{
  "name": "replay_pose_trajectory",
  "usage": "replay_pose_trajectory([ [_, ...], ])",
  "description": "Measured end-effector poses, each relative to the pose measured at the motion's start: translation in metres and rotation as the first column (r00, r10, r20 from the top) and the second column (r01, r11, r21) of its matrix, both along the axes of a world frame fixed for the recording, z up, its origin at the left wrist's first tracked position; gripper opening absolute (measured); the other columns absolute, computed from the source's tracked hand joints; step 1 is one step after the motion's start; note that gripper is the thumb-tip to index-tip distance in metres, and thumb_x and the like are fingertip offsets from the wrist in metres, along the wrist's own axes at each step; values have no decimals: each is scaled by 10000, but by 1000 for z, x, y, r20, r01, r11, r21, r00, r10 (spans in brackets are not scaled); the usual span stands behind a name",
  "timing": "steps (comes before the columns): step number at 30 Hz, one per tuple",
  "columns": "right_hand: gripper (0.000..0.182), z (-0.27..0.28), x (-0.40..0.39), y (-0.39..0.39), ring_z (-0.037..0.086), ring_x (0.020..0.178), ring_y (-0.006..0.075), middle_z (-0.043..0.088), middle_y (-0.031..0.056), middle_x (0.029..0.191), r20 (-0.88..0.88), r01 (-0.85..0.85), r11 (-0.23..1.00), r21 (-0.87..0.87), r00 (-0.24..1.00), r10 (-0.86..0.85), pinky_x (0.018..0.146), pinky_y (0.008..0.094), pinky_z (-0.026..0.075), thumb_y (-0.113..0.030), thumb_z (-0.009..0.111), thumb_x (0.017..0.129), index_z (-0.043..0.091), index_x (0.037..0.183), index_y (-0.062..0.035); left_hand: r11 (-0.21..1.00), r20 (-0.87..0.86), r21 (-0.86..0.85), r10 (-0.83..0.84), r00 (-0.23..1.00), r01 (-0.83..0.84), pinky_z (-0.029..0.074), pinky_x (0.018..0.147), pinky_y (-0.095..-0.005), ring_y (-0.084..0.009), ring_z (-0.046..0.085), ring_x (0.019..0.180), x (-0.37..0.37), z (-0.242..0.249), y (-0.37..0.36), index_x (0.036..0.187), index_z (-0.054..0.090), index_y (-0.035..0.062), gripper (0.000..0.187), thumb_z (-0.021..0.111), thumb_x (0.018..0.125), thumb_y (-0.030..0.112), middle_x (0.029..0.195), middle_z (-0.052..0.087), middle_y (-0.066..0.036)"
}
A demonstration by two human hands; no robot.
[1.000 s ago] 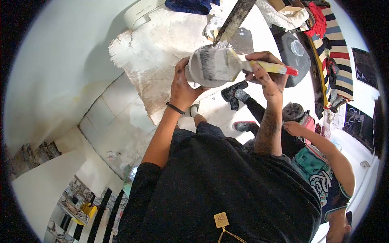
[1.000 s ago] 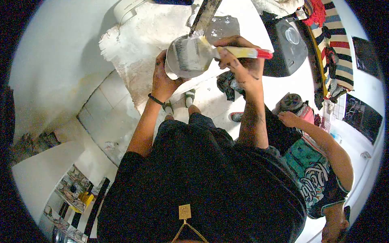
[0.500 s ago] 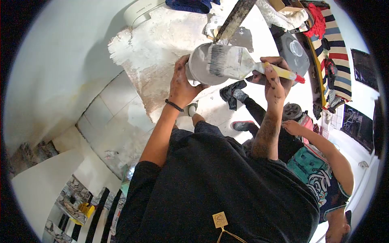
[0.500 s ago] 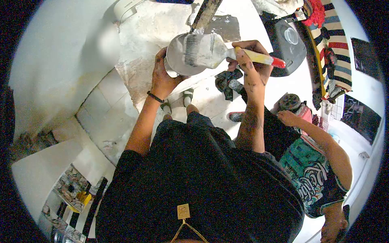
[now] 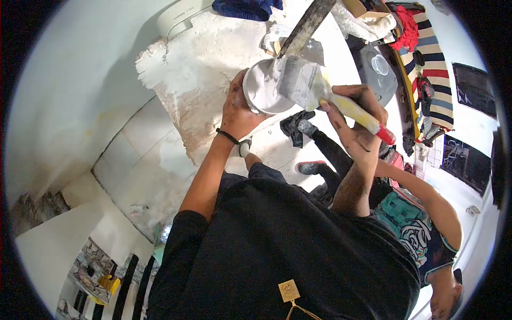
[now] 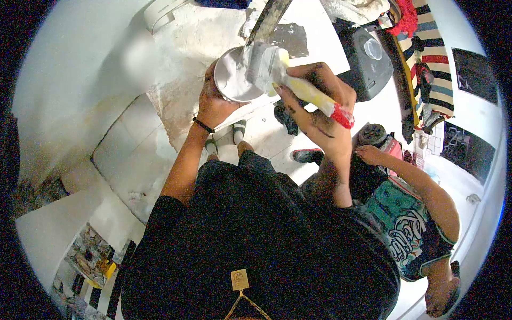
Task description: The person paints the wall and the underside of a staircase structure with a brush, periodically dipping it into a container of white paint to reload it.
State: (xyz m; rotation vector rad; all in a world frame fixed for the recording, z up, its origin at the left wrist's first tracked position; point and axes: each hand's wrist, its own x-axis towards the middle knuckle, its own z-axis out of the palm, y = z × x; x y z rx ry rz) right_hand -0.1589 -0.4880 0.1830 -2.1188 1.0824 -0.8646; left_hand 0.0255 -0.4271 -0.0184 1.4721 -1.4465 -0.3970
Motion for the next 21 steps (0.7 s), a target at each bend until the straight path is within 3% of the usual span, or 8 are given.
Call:
replay_pose_trajectory([
  [3, 218, -13, 5, 5, 654, 695, 84, 695, 77, 772, 96, 8, 994, 108, 995, -18, 641, 229, 522, -56, 781, 780, 651, 935, 24, 1000, -56, 2, -26, 998, 27, 400, 1056, -427, -359, 423, 1277, 0, 4, -1, 1378, 394, 10, 1010, 918, 573, 322, 1404, 388, -175],
  [4, 209, -22, 6, 3, 636, 686, 69, 691, 68, 765, 141, 24, 986, 162, 989, -47, 630, 219, 512, -52, 770, 790, 649, 943, 22, 1000, -47, -4, -27, 999, 27, 391, 1058, -448, -354, 415, 1282, 1, 1, -1, 1382, 390, 15, 1011, 912, 579, 338, 1406, 384, -170],
  [5, 190, -21, 8, 3, 623, 689, 63, 688, 70, 771, 50, 87, 975, 205, 994, -99, 635, 210, 503, -44, 754, 801, 648, 944, 20, 1000, -39, -10, -27, 999, 26, 383, 1060, -468, -350, 407, 1287, 1, -3, -1, 1386, 386, 21, 1012, 906, 585, 355, 1408, 381, -164],
  [7, 174, -21, 8, 3, 616, 698, 59, 689, 71, 782, 173, 106, 969, 222, 974, -146, 638, 206, 495, -43, 740, 807, 647, 940, 19, 1000, 37, -11, -22, 999, 22, 360, 1062, -518, -339, 391, 1297, 2, -4, -2, 1388, 383, 31, 1004, 889, 599, 393, 1407, 377, -153],
  [9, 164, -19, 7, 5, 625, 708, 70, 692, 76, 801, 166, 124, 976, 178, 974, -155, 642, 208, 496, -35, 732, 808, 648, 938, 19, 1000, 170, 10, -20, 985, 19, 330, 1061, -576, -327, 375, 1306, 4, 1, 0, 1385, 385, 42, 989, 867, 617, 436, 1400, 378, -140],
  [14, 167, -23, 6, 11, 659, 736, 119, 698, 100, 846, 11, 79, 996, -33, 997, -79, 657, 226, 507, -8, 736, 796, 645, 934, 17, 998, 118, 51, -35, 992, 29, 266, 1075, -635, -314, 359, 1316, 7, 3, 0, 1381, 388, 52, 971, 826, 640, 502, 1370, 399, -131],
  [19, 266, -43, 12, 30, 659, 799, 113, 682, 92, 882, 40, 201, 979, -18, 979, -200, 707, 239, 540, 12, 783, 783, 590, 966, 29, 998, 196, 51, -49, 979, 39, 260, 1075, -648, -327, 387, 1294, 9, 3, -1, 1381, 386, 41, 979, 836, 630, 478, 1366, 404, -129],
  [21, 260, -48, 13, 38, 630, 652, 108, 668, 101, 753, 62, 235, 972, -21, 970, -234, 595, 246, 497, -74, 808, 765, 618, 922, 7, 998, 154, 58, -17, 988, 8, 263, 1069, -656, -332, 403, 1281, 7, 4, -1, 1374, 400, 43, 964, 847, 623, 449, 1359, 416, -127],
])
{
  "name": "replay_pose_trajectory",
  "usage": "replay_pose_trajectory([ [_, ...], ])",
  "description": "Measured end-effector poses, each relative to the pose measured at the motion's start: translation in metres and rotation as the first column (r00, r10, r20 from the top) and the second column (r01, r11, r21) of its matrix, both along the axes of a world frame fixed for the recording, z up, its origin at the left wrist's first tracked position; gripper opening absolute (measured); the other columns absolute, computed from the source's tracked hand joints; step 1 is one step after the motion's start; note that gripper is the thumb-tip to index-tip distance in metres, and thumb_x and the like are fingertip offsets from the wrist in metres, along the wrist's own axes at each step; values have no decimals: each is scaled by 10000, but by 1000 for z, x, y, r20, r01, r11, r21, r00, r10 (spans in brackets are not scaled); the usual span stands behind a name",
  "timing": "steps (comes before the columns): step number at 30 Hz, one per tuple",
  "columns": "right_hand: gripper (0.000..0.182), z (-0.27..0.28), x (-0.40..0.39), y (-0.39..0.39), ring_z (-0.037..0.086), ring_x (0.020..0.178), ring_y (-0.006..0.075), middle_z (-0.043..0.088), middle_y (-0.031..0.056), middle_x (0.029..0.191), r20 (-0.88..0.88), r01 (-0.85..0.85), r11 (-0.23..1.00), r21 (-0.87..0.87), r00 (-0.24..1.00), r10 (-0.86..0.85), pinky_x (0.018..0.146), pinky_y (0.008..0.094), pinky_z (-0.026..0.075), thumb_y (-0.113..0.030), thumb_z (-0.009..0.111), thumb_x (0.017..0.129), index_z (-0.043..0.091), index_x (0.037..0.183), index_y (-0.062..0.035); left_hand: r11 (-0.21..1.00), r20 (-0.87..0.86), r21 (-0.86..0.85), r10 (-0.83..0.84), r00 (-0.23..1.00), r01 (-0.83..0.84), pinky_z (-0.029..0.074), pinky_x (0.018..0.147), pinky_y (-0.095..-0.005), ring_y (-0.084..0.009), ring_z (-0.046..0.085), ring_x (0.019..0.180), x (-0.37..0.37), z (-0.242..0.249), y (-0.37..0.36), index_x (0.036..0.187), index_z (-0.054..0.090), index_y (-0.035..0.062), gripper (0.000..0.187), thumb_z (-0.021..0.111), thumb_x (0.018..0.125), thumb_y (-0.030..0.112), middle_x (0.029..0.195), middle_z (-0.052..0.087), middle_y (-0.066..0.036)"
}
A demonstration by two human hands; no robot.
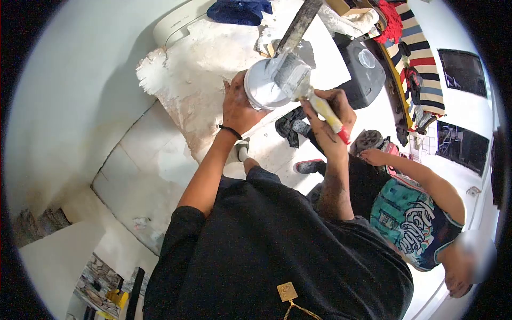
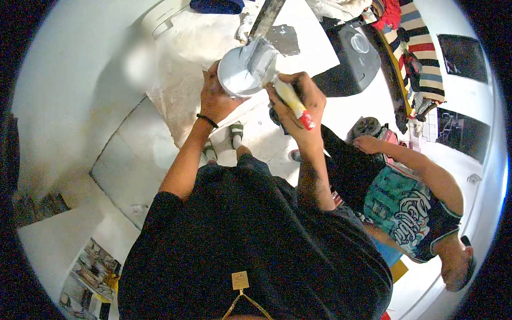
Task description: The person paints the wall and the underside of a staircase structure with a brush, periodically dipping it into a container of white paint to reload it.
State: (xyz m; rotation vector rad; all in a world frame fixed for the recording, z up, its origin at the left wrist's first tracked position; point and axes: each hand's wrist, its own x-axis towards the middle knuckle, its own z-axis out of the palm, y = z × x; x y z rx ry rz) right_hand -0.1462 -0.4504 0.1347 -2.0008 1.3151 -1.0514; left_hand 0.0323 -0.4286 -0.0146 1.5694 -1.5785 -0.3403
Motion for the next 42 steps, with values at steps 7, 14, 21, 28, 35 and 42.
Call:
replay_pose_trajectory([
  [7, 242, -6, 16, 20, 661, 661, 208, 658, 141, 780, -1, 73, 997, -24, 997, -73, 621, 301, 513, -100, 798, 756, 604, 859, 0, 997, 33, -75, -23, 999, 26, 261, 1064, -664, -351, 417, 1279, 2, -5, -3, 1378, 380, 37, 1023, 881, 566, 408, 1350, 440, -137],
  [14, 205, -5, 21, 21, 658, 662, 195, 660, 131, 788, 61, 91, 996, -18, 994, -90, 609, 293, 512, -67, 778, 752, 628, 875, -1, 1000, 35, 13, 0, 999, -1, 252, 1079, -663, -370, 423, 1281, 1, -13, -4, 1377, 341, 15, 1086, 902, 526, 393, 1362, 428, -156],
  [21, 207, 1, 23, 22, 658, 679, 231, 651, 128, 816, 2, -11, 994, -106, 1000, 12, 619, 305, 506, -17, 740, 754, 679, 951, -19, 1000, 33, 5, 16, 999, -16, 313, 1088, -534, -376, 412, 1261, 2, -1, 1, 1319, 470, 10, 951, 900, 549, 368, 1343, 456, -193],
  [28, 273, 5, 22, 32, 676, 727, 287, 657, 149, 861, -42, -78, 995, -60, 996, 76, 659, 361, 521, 11, 698, 775, 699, 1034, -75, 1000, 78, -20, -7, 997, 9, 315, 1079, -571, -350, 448, 1233, 4, -8, -1, 1357, 387, 20, 1032, 899, 538, 384, 1325, 445, -152],
  [35, 292, 2, 7, 37, 662, 816, 191, 689, 123, 993, 119, -182, 981, 65, 978, 174, 697, 303, 528, -132, 764, 780, 689, 1023, 11, 999, -23, 48, -7, 1000, 8, 304, 1071, -565, -345, 395, 1267, 3, -13, 3, 1291, 486, 10, 912, 893, 568, 387, 1356, 417, -151],
  [42, 231, -19, 0, 34, 658, 852, 241, 685, 132, 979, 138, -224, 973, 45, 966, 216, 759, 340, 520, -122, 704, 842, 699, 1051, -23, 997, -36, 1, -83, 996, 83, 281, 1087, -523, -364, 406, 1252, 7, -15, 6, 1281, 506, -11, 851, 885, 597, 325, 1328, 464, -187],
])
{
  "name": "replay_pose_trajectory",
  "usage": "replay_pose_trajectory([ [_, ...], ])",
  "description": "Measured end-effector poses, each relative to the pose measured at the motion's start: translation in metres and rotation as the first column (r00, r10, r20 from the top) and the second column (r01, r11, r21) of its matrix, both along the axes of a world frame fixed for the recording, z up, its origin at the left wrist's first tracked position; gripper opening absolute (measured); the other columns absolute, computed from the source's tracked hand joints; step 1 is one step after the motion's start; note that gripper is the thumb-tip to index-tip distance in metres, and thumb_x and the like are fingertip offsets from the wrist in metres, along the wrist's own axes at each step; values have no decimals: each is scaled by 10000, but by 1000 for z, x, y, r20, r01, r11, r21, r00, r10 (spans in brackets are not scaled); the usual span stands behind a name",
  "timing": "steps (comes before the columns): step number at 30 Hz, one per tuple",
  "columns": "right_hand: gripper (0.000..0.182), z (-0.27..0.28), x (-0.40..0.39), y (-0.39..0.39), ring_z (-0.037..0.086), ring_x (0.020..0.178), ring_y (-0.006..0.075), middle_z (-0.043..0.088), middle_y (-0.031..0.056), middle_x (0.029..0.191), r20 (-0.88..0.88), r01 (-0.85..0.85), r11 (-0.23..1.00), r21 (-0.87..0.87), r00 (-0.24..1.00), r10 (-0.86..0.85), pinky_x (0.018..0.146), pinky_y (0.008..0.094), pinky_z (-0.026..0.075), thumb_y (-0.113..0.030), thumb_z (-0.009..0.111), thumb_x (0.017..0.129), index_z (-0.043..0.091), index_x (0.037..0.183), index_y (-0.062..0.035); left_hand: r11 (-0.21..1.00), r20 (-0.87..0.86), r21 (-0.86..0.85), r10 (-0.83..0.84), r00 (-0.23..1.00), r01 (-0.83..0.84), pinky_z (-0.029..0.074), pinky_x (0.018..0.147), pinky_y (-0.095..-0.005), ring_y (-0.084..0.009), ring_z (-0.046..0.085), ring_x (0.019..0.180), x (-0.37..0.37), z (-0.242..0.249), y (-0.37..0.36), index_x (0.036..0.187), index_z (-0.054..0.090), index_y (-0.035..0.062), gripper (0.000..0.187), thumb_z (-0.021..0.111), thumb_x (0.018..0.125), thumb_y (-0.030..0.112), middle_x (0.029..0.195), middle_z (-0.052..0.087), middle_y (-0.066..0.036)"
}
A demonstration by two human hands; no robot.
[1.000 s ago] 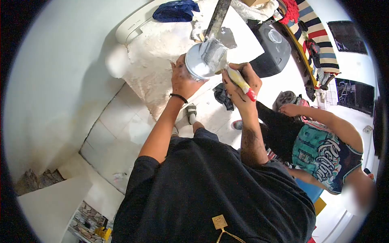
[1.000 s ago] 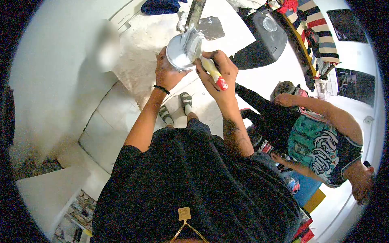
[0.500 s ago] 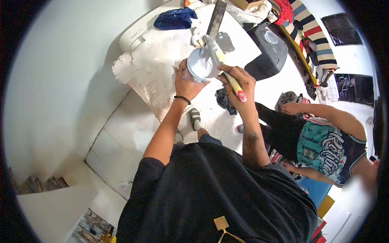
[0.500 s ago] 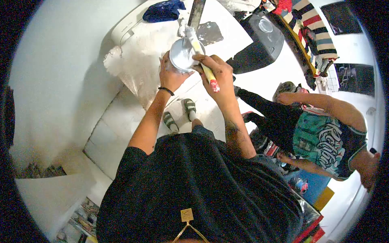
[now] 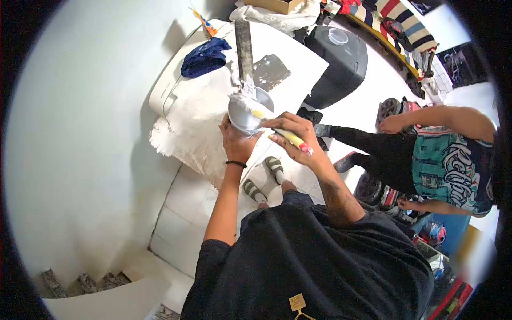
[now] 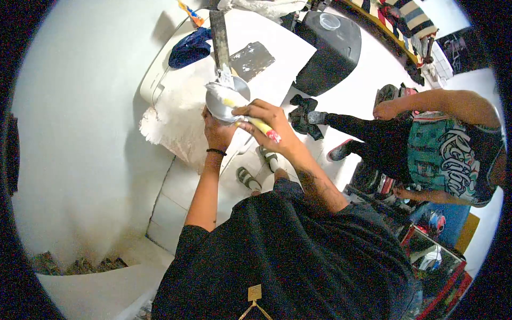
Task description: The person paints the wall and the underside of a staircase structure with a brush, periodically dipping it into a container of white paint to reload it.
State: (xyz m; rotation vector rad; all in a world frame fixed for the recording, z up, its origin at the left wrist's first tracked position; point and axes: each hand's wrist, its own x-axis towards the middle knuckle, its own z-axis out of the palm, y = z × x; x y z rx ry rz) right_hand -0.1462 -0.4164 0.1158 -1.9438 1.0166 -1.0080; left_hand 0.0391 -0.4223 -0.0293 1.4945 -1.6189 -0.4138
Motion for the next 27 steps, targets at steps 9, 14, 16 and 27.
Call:
replay_pose_trajectory([
  [9, 269, 10, -18, -6, 667, 880, 260, 671, 117, 970, 49, -10, 1000, -12, 999, 10, 752, 355, 533, -153, 748, 794, 692, 1028, -34, 994, 12, 75, 84, 996, -84, 386, 1061, -454, -380, 417, 1278, 16, 33, 28, 1388, 303, -47, 1069, 895, 606, 377, 1365, 406, -207],
  [14, 228, -2, -24, -14, 642, 870, 237, 650, 114, 928, 46, -23, 999, -42, 999, 25, 757, 332, 520, -139, 756, 774, 721, 967, -21, 993, -67, 86, 82, 994, -77, 363, 1080, -441, -389, 422, 1277, 16, 43, 36, 1398, 290, -38, 1061, 894, 617, 349, 1361, 425, -227],
  [16, 216, -2, -23, -14, 641, 873, 231, 650, 112, 928, 4, 10, 999, -32, 1000, -10, 762, 330, 518, -116, 748, 774, 720, 963, -16, 994, -52, 79, 80, 995, -76, 357, 1084, -440, -391, 424, 1276, 14, 47, 40, 1395, 294, -33, 1032, 891, 624, 305, 1354, 431, -231],
  [27, 279, 20, -4, -8, 657, 834, 260, 638, 105, 954, -110, 141, 987, -73, 983, -148, 744, 344, 527, -48, 709, 789, 680, 1065, -64, 989, 8, 44, 144, 990, -144, 368, 1072, -460, -403, 450, 1256, 43, 42, 138, 1379, 336, -35, 922, 849, 630, 129, 1349, 452, -219],
])
